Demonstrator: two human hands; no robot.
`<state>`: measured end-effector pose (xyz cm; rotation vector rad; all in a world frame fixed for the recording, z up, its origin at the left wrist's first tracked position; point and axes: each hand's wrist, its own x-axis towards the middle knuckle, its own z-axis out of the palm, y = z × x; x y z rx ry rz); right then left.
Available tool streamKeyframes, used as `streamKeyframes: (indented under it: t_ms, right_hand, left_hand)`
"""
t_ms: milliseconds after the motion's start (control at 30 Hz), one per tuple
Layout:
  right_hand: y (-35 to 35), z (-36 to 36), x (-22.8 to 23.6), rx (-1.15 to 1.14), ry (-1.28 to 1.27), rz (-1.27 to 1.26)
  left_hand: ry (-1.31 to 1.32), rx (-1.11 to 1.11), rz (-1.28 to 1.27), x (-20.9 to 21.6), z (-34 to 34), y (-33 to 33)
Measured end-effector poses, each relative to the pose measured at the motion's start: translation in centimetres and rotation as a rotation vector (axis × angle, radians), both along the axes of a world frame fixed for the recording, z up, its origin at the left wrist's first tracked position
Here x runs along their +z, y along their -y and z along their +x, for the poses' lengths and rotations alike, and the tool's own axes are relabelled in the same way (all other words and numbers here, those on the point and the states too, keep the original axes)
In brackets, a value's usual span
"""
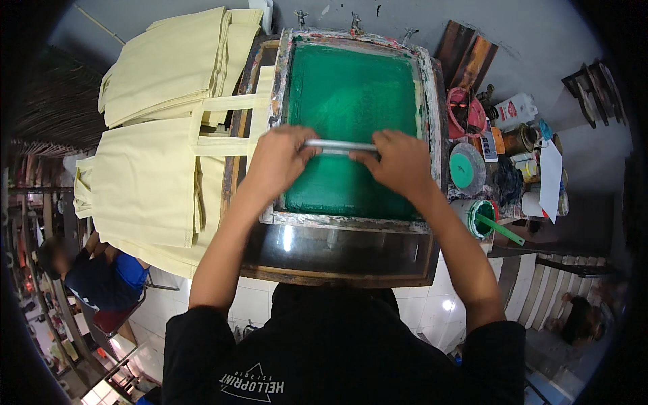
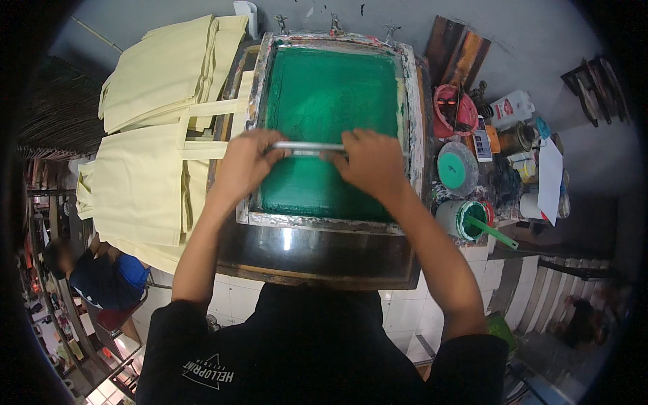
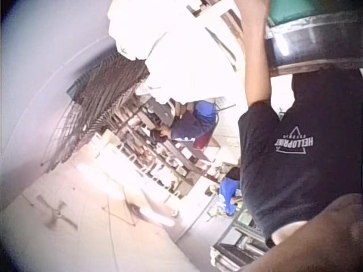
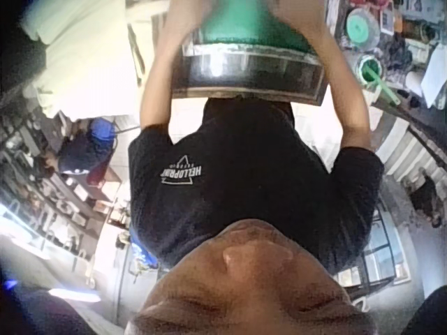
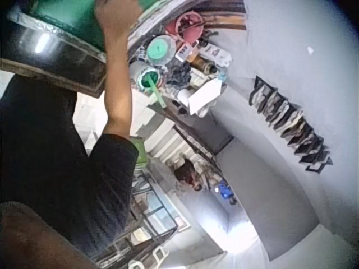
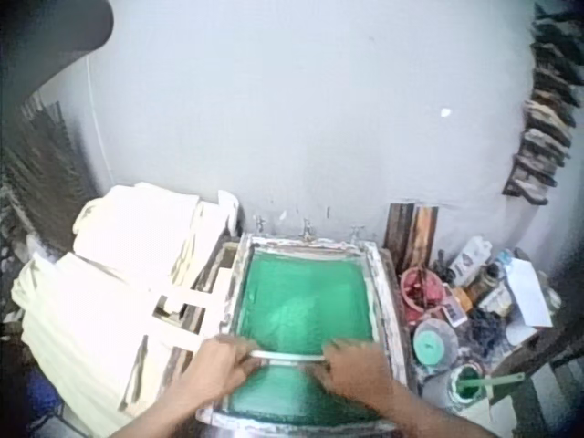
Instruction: The person screen prints logos onto bags by placing each bag on the printing surface, lowering the screen, and using a squeegee to spread ink before lifting the screen and setting the bag aside.
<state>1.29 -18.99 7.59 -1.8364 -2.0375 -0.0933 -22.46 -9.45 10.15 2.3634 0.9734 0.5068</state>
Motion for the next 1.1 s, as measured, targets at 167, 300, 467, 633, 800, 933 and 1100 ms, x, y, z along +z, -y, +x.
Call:
streamKeyframes:
  t_ms: [167,300,467,633,800,933,1100]
  right_hand:
    - [6.9,-3.5,0.0,-0.021,0.024,-0.041]
    - [8.7,-4.4,-0.2,-0.007,0.073,0.003]
    - [9.6,-3.8,-0.3,0.043,0.03,0.01]
    - [9.8,-2.8,5.1,0.067,0.044,0.195]
    - [6.2,-0.5,14.0,0.024,0.217,0.473]
    - [0.7,2.1,21.9,0.029,0.252,0.595]
    - [-6.6,9.2,25.4,-0.07,0.698,0.599]
  left_hand:
    - [0.008,-0.074,-0.01,-0.1,-3.3,6.4]
    - [0.04,-0.071,0.028,-1.0,-5.2,9.0]
    - [0.016,0.025,0.263,-4.9,-7.8,9.6]
    - [0.282,0.064,0.415,-2.2,-8.7,7.7]
    - [0.711,0.165,0.421,4.1,-5.0,3.9]
    - [0.257,0.417,0.007,4.4,-5.0,0.2]
    - [-0.403,0.347,0.15,-4.2,-6.2,-3.8]
